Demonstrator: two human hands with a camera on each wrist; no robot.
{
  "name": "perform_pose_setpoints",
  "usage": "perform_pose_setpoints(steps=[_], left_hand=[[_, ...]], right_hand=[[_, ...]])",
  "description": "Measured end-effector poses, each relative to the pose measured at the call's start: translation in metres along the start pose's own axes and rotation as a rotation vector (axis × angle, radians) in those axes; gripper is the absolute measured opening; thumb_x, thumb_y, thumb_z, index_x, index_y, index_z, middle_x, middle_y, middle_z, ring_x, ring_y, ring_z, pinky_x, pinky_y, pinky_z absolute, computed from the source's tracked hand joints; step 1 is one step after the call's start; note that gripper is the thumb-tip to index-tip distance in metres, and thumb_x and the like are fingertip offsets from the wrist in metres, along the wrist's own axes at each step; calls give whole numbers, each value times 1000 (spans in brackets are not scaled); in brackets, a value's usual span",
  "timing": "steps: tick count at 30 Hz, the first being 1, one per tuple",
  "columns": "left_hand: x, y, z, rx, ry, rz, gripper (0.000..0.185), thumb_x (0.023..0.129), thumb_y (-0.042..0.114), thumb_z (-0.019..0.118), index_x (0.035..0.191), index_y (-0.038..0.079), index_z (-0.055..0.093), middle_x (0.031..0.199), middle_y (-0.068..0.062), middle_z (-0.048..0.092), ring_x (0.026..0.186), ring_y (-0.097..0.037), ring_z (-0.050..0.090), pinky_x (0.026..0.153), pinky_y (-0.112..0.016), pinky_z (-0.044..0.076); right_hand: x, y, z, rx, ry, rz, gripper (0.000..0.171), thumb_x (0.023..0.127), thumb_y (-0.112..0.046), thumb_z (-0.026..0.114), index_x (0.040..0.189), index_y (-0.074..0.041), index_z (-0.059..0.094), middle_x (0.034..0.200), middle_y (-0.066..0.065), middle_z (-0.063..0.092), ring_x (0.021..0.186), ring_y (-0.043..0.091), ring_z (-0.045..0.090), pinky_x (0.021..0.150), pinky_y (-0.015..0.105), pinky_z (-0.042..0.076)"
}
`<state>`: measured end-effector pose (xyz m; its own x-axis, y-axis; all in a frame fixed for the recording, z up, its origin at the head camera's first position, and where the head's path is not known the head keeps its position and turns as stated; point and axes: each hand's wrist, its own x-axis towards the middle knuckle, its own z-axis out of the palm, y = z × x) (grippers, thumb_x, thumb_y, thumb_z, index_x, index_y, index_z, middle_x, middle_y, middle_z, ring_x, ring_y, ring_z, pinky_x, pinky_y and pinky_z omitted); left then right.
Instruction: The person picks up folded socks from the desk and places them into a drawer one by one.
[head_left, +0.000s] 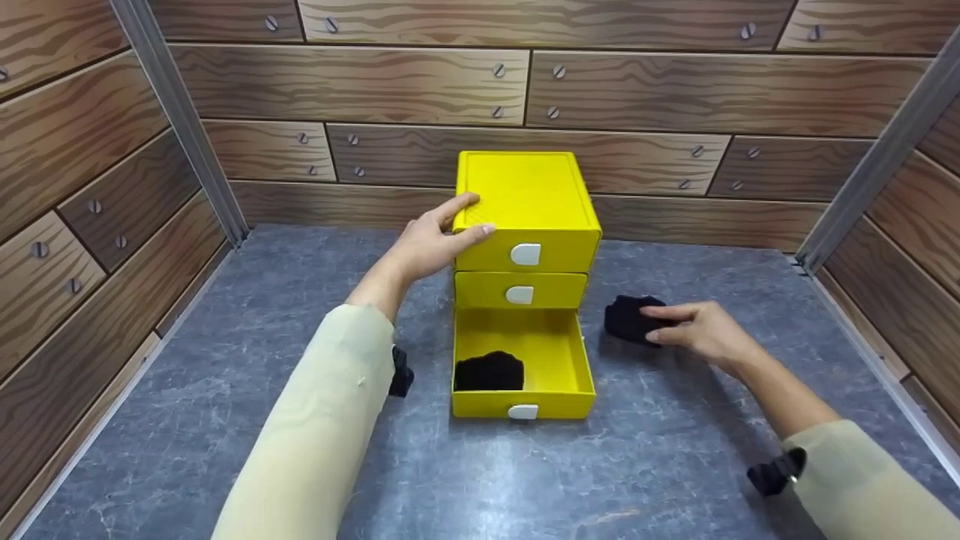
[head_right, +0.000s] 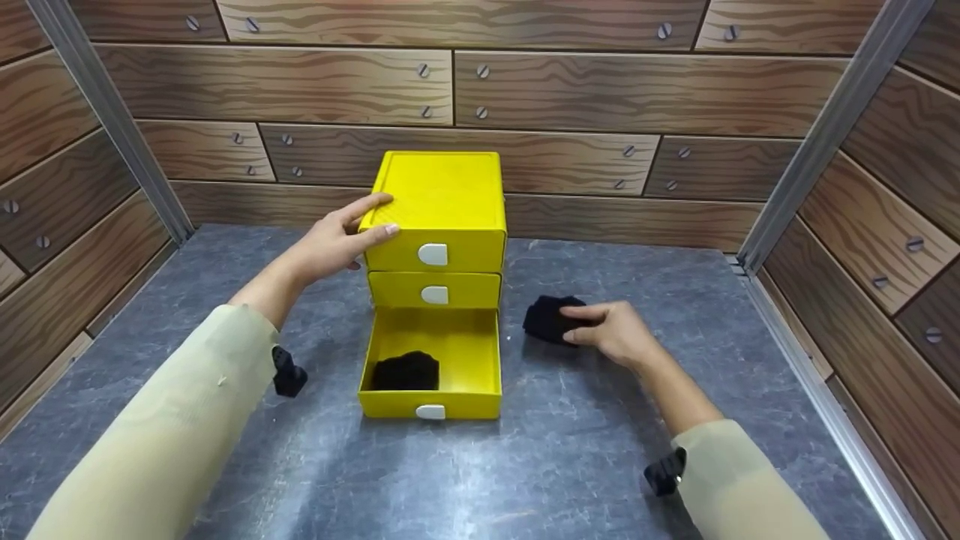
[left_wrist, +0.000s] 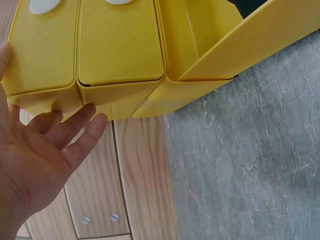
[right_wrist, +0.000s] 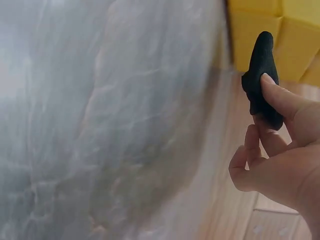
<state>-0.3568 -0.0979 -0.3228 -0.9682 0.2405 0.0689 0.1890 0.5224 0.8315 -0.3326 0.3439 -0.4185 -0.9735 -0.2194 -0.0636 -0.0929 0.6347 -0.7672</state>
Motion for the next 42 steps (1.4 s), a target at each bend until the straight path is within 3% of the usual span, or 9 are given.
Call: perform_pose_setpoints(steps=[4, 6, 8, 11, 17, 21, 26, 30, 42], left_hand=[[0, 0, 0, -1, -5, -9, 84, 94, 72, 66, 166, 42, 36, 167, -2, 41, 146, -20, 46, 113, -43, 44], [0, 1, -1, -4, -4, -11, 84, 94, 72, 66, 166, 42, 36, 167, -2, 41, 146, -19, 46, 113, -43, 45], [0, 1, -1, -6, -3, -11, 84, 94, 72, 66, 166, 41, 36, 167, -2, 41, 146, -19, 46, 112, -43, 45], [0, 0, -1, -5, -2, -8, 84, 94, 71, 66, 166, 41, 35, 167, -2, 41, 146, -19, 46, 112, -43, 46], [0, 0, -1, 1, -4, 3, 83, 95, 71, 65, 166, 40, 36, 166, -3, 42, 146, -20, 47, 112, -43, 46], [0, 1, -1, 2, -2, 4, 83, 95, 72, 65, 166, 41, 36, 167, -3, 42, 147, -20, 46, 112, -43, 45], [1, 2, -1, -1, -5, -8, 83, 94, 73, 65, 165, 43, 36, 166, -2, 42, 147, -20, 45, 112, -43, 45], [2, 1, -1, 3, -2, -9, 83, 94, 73, 65, 165, 43, 36, 167, -1, 42, 147, -19, 45, 112, -43, 45], [0, 0, 0, 2, 4, -18, 84, 94, 73, 66, 166, 41, 36, 167, -1, 41, 147, -19, 45, 114, -44, 44]], right_hand=[[-15, -19, -2, -34, -30, 5, 57, 91, -36, 86, 143, -17, 70, 158, 26, 47, 139, 38, 47, 102, 43, 49], [-21, -29, 0, -34, -39, -4, 55, 91, -35, 87, 141, -20, 71, 157, 27, 48, 111, 30, 61, 83, 33, 53], [-26, -39, 4, -28, -46, -27, 53, 90, -33, 88, 139, -20, 73, 155, 28, 51, 83, 18, 56, 65, 27, 47], [-31, -52, 12, -11, -58, -80, 49, 89, -27, 89, 135, -17, 75, 147, 29, 58, 61, 11, 42, 54, 26, 40], [-34, -70, 31, -35, -68, -186, 42, 89, -19, 89, 129, -14, 79, 137, 24, 67, 73, 18, 50, 59, 25, 45], [-33, -76, 44, -58, -76, -251, 38, 89, -18, 88, 126, -15, 81, 130, 17, 72, 97, 24, 61, 77, 27, 52], [-31, -81, 58, -108, -83, -307, 36, 90, -19, 88, 125, -18, 82, 127, 12, 73, 116, 29, 63, 101, 49, 52], [-28, -83, 69, -171, -77, -334, 33, 90, -19, 88, 123, -20, 83, 125, 13, 73, 118, 35, 61, 103, 60, 48], [-21, -84, 95, -309, -108, -343, 28, 92, -17, 86, 119, -20, 84, 119, 7, 71, 120, 34, 53, 101, 62, 40]])
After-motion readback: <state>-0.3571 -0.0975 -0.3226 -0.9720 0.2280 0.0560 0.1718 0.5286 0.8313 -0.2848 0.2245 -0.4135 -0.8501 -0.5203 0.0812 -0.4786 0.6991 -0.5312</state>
